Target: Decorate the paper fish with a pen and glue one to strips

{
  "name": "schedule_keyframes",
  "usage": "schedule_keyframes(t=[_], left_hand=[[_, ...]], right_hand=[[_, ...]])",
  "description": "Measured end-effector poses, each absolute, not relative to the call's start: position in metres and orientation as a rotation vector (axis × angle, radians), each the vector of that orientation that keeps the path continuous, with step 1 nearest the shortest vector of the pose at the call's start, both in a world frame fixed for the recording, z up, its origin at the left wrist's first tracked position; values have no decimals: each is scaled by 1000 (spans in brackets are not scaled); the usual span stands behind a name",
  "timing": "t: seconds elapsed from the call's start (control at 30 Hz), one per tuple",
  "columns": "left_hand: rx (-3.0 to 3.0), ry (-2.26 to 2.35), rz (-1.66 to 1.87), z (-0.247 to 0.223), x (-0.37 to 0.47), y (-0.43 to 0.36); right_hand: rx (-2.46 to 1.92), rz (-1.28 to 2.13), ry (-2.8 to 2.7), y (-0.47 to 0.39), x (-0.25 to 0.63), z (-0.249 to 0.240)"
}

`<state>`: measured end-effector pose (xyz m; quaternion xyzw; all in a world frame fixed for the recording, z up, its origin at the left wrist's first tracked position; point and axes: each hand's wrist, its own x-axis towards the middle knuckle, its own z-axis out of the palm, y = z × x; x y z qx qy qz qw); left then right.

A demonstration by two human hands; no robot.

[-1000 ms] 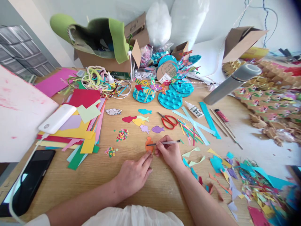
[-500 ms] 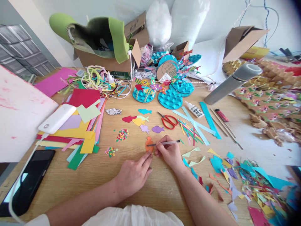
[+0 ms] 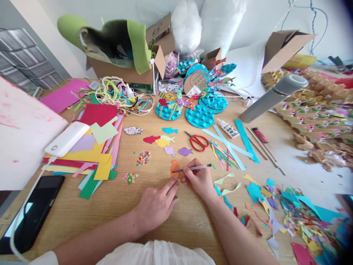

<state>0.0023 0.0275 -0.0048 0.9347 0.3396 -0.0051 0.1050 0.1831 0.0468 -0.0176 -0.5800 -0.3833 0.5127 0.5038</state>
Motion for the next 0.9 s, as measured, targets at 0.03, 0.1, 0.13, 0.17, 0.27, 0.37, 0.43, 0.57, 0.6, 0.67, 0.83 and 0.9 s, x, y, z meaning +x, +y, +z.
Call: schedule_keyframes(t=[0.03,0.1,0.13,0.17,0.27,0.37,0.43,0.57,0.6,0.67,0.83,0.9], left_hand=[[2756,1000,-13,-5,2,27],[2759,1003,-13,-5,2,27],[2761,1006,-14,-5,2,27],[2765,1009,-15,-5,2,27],[2773,1005,-22,-5,2,27],[2775,995,-16,-5,2,28],[2772,995,-7,-5,2,28],[2769,994,-1,-6,2,29],[2771,993,0,-7,2,29],[2773,991,0,-7,3,29],[2773,1001,-11,-6,3,28],[2774,1004,-18,-5,3,29]], right_hand=[[-1397,1238,-926,47,183,-18],[-1396,1236,-921,47,183,-18],[-1399,1235,-918,47,183,-18],[-1403,1233,-917,47,183,-17],[-1414,1236,-923,47,183,-17],[-1415,1247,-931,47,183,-16],[-1408,1245,-927,47,183,-16],[-1405,1239,-918,47,183,-16],[-1407,1242,-917,47,183,-16],[-1411,1252,-917,47,183,-17],[-1408,1242,-924,46,183,-16],[-1417,1235,-936,46,183,-16]])
